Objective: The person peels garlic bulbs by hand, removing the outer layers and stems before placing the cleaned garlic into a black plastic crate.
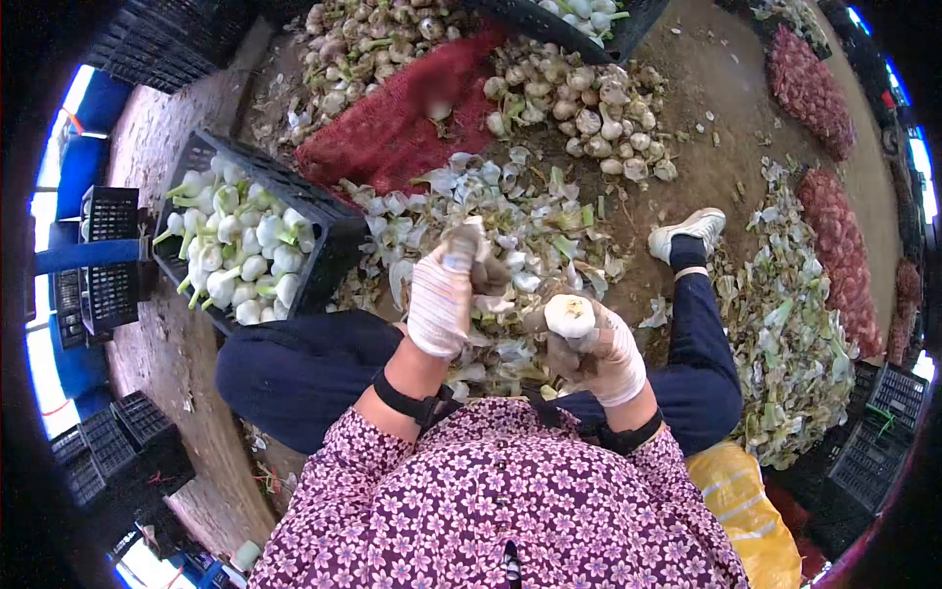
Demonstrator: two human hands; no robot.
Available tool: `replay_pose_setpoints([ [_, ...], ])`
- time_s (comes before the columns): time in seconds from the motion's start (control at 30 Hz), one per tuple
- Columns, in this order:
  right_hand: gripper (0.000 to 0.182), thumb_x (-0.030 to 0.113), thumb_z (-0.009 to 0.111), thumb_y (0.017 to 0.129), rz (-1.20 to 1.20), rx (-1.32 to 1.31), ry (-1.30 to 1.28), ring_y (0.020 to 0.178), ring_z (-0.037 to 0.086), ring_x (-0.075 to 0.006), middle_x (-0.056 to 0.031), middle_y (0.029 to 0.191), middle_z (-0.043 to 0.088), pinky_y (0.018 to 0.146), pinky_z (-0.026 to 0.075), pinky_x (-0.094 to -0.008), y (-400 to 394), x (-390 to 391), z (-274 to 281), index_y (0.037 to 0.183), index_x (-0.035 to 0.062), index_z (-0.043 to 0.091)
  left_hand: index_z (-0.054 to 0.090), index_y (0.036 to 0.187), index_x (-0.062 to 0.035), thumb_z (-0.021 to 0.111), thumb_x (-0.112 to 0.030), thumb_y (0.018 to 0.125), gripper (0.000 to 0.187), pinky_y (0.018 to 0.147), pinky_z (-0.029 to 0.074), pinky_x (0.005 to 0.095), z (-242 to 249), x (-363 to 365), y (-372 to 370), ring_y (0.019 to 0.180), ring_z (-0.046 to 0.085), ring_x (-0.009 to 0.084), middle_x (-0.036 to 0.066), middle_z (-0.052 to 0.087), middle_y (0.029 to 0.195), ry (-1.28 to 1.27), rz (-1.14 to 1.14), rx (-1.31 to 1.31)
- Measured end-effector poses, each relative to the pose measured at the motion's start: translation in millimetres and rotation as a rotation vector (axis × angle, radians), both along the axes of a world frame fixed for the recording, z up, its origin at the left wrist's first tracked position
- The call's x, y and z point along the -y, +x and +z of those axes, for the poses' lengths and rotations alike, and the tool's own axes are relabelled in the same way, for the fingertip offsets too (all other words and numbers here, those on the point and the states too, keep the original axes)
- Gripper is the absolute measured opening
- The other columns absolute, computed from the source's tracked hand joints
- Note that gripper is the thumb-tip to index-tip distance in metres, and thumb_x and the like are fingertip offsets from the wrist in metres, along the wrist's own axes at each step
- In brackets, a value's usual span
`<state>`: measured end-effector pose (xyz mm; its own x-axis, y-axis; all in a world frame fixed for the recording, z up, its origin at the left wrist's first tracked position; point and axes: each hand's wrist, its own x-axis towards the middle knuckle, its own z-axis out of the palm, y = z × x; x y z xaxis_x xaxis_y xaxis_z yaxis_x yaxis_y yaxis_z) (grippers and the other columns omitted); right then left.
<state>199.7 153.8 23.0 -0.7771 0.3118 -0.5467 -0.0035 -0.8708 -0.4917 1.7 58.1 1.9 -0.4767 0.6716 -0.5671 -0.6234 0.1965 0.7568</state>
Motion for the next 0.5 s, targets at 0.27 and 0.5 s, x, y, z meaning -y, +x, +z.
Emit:
replay_pose_setpoints([
  [0.27,0.062,0.026,0.076,0.075,-0.212,-0.039,0.213,0.086,0.064,-0.0177,-0.0042,0.112,0.066,0.070,0.052,-0.0333,-38.9,-42.8,-51.8,0.130,0.0051,0.055,0.071,0.102,0.0007,0.061,-0.018,0.091,0.024,0.071,0.051,0.0253,-20.1,-11.0,6.9,0.078,0.064,0.0101,0.005,0.072,0.088,-0.123,-0.268,-0.401],
  [0.5,0.062,0.018,0.065,0.091,-0.254,0.222,1.129,0.108,0.063,-0.0272,-0.0177,0.127,0.059,0.100,0.049,-0.0382,-112.0,-224.2,-24.7,0.148,0.0095,0.040,0.074,0.085,-0.0026,0.061,-0.039,0.094,0.040,0.061,0.046,0.0270,-47.9,-15.3,9.1,0.065,0.056,0.0073,0.002,0.067,0.068,-0.150,-0.348,-0.236],
])
